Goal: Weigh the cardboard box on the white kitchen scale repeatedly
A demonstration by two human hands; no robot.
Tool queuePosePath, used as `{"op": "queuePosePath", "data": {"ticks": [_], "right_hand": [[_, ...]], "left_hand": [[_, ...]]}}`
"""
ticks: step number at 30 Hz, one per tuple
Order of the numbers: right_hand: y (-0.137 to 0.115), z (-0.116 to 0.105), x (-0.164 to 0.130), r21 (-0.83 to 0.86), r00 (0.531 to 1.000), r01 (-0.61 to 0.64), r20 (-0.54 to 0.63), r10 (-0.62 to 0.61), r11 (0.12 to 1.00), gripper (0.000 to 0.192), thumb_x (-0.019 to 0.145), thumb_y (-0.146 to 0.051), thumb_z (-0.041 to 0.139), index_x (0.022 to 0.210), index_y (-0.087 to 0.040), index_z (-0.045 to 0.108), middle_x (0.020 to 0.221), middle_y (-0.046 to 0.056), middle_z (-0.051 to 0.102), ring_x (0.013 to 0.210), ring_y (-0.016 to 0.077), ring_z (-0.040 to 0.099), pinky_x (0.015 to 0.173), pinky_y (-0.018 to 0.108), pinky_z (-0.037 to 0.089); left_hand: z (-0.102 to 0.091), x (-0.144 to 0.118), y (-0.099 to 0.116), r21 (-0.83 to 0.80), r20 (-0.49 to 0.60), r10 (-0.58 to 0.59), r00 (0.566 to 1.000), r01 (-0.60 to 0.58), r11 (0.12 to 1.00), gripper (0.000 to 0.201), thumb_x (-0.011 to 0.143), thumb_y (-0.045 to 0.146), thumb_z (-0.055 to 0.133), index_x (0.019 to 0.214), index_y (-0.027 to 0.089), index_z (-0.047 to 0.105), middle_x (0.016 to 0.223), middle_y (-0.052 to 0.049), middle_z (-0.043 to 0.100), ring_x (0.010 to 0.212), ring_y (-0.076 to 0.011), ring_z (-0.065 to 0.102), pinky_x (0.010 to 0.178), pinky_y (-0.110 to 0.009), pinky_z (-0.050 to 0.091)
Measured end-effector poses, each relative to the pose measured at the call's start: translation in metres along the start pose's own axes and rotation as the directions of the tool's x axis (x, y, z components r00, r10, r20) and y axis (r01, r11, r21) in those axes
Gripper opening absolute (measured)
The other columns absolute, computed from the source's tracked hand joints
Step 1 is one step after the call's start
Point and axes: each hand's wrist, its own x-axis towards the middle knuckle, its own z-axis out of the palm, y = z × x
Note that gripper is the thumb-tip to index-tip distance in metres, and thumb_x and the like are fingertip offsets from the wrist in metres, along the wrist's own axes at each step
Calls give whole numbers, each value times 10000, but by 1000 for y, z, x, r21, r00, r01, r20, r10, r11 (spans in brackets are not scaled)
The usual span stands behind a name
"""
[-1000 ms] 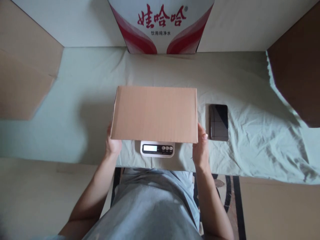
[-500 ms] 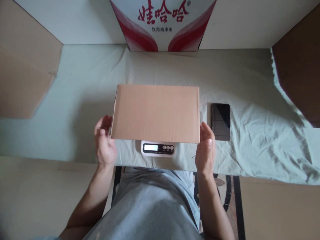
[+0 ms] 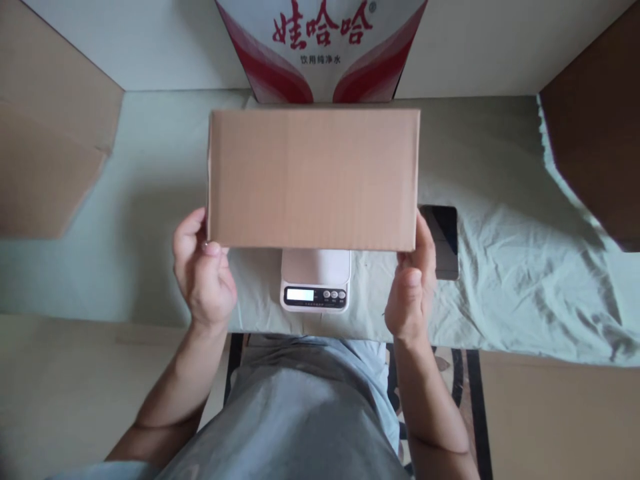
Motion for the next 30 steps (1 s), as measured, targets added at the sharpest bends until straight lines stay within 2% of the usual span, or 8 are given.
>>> {"op": "queuePosePath", "data": {"ticks": [5,9,14,21,26,30], "right_hand": [[2,12,42,35,999,0,50,-2,999,469,840,-597,401,1245,-401,533,1405,-52,511,1388,236,409,1167,456,332],[20,15,64,24,996,-23,91,21,999,529,818,-646,406,1260,-381,524,1400,-27,522,1373,246,427,1151,464,344],[42,15,64,-29,989,-111,92,113,993,548,829,-650,372,1275,-362,510,1400,-6,529,1363,246,439,1121,473,370],[62,13,62,-48,985,-147,85,150,988,566,824,-659,393,1276,-343,522,1386,10,543,1368,238,428,1143,489,324],[74,2,63,-11,968,-241,65,241,971,583,807,-701,375,1278,-383,506,1423,0,508,1380,243,414,1110,511,344],[86,-9,59,21,943,-333,32,332,943,604,809,-712,333,1247,-348,535,1357,35,558,1307,245,491,1077,513,367]], "left_hand": [[18,48,-7,-51,42,101,994,-99,994,424,864,471,535,1243,282,516,1310,-34,559,1231,-237,533,1078,-414,416],[30,70,-27,-66,56,59,997,-55,996,448,857,521,529,1232,276,520,1324,-50,546,1268,-255,507,1093,-440,389],[38,69,-47,-6,37,-42,998,42,999,469,830,557,541,1189,255,544,1292,-65,577,1227,-256,533,1062,-424,416],[39,64,-63,28,25,-110,994,109,994,511,805,575,559,1165,213,557,1258,-96,593,1207,-258,539,1066,-412,403],[30,65,-78,61,16,-115,993,113,992,525,847,604,472,1217,236,534,1346,-86,536,1280,-241,481,1110,-410,346],[16,64,-101,48,3,-210,978,209,977,521,840,617,476,1199,246,552,1327,-83,550,1273,-236,489,1117,-444,336]]}}
